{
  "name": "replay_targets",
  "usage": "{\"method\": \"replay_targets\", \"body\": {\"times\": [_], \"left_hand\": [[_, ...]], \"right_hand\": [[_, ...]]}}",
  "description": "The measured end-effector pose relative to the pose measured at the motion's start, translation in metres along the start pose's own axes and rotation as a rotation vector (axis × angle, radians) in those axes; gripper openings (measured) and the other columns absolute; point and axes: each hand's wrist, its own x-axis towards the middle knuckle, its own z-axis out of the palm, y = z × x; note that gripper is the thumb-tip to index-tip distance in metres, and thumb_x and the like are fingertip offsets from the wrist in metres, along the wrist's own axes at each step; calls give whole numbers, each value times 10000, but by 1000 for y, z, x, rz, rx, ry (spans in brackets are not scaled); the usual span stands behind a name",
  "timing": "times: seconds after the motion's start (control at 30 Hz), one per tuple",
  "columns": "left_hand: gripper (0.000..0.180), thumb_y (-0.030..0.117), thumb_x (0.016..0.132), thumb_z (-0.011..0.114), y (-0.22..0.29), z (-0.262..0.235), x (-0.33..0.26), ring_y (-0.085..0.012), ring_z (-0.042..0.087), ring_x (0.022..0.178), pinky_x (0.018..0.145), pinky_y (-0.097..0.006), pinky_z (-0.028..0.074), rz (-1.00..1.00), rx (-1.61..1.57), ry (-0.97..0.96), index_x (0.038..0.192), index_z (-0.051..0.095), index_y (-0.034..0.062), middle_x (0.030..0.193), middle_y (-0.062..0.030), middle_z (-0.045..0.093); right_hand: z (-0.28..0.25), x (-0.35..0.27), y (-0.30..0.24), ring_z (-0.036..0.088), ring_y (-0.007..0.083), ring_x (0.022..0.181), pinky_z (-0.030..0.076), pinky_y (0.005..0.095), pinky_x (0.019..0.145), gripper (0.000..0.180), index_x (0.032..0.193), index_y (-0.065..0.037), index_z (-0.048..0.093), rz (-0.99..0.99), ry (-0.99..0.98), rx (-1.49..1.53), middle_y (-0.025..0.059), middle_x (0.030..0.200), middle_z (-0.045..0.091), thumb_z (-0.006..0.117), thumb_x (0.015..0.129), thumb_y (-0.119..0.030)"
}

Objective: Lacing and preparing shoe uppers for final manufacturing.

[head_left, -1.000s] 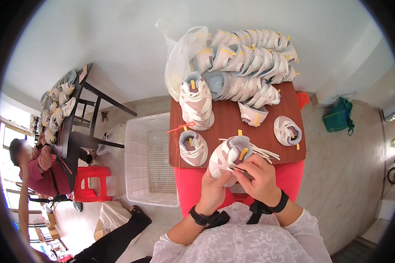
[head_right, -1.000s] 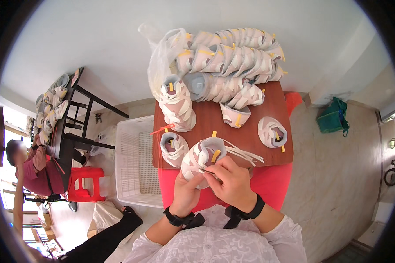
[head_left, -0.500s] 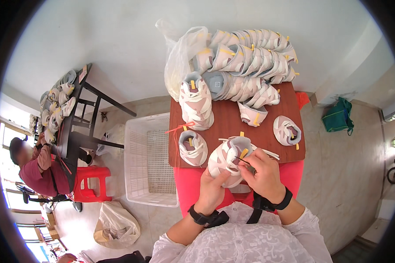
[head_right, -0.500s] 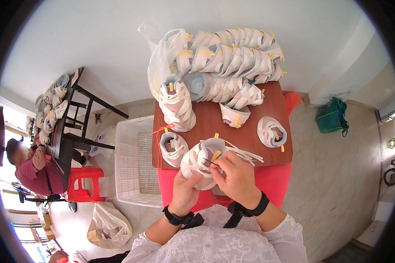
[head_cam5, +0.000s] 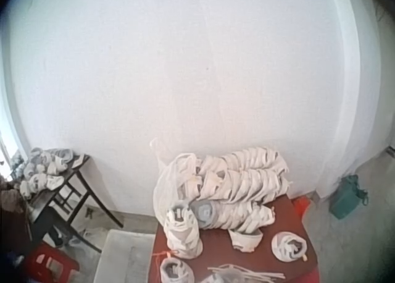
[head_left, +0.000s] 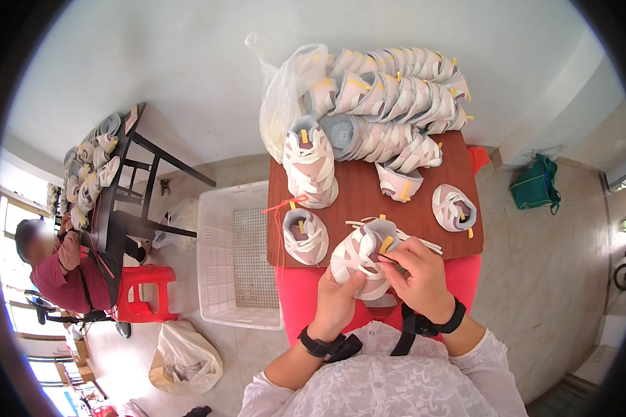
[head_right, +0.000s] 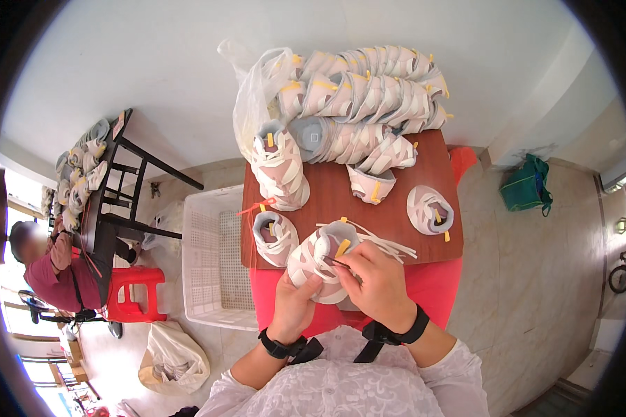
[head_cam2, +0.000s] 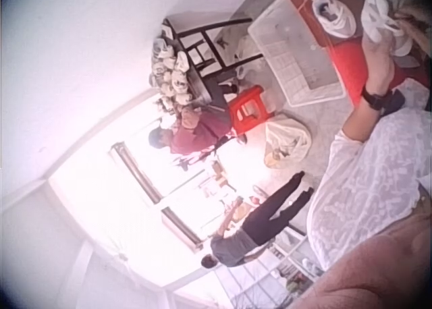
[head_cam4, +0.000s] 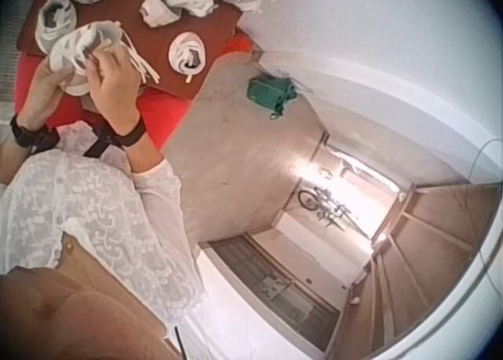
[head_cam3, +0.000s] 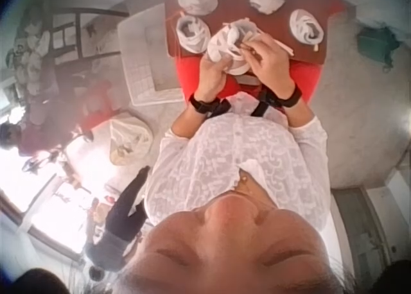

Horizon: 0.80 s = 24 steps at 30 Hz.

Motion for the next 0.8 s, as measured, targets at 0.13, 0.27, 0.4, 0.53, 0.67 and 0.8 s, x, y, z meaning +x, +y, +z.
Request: {"method": "replay_targets", "body": {"times": [0.13, 0.27, 0.4, 0.53, 0.67, 0.8], "left_hand": [[381, -2, 902, 599, -1, 2, -2, -151, 603, 1042, 903, -306, 504, 48, 128, -4, 1267, 489, -10, 1173, -84, 614], [365, 6, 906, 600, -1, 7, -4, -150, 610, 1029, 895, -304, 510, 83, 196, 18, 1257, 500, -15, 1157, -86, 623], [361, 8, 904, 607, -1, 6, -3, -151, 613, 1023, 895, -304, 510, 136, 177, 26, 1249, 504, -18, 1160, -94, 623], [366, 9, 905, 609, 1, 6, -4, -148, 611, 1021, 900, -306, 507, 111, 136, 33, 1253, 501, -18, 1157, -93, 624], [365, 9, 906, 608, -3, 3, -2, -146, 613, 1015, 894, -306, 510, 104, 157, 28, 1254, 501, -16, 1154, -92, 625], [362, 12, 904, 610, 2, 5, -3, -145, 613, 1010, 890, -307, 513, 99, 163, 18, 1249, 504, -18, 1147, -90, 626]], "right_hand": [[3, -1, -4, 593, 226, 597, 453, 327, 514, 136, 865, -30, 653, -10, -36, 42, 60, 770, 572, 729, 764, -79], [5, 1, -3, 596, 231, 605, 458, 329, 520, 136, 843, -36, 647, 5, 17, 14, 59, 770, 571, 735, 752, -87], [-1, 1, 4, 597, 238, 626, 462, 337, 528, 119, 825, -52, 650, 45, -31, -11, 52, 771, 562, 728, 747, -95], [-3, 3, 2, 593, 251, 617, 468, 339, 535, 118, 801, -23, 647, -28, -74, -103, 75, 761, 561, 733, 734, -69], [-2, 5, 0, 589, 257, 629, 462, 351, 539, 125, 793, -35, 635, -58, -89, -110, 69, 753, 549, 732, 720, -64], [-3, 7, 1, 597, 253, 657, 469, 351, 548, 127, 805, -43, 629, -59, -137, -142, 62, 770, 546, 723, 725, -74]]}}
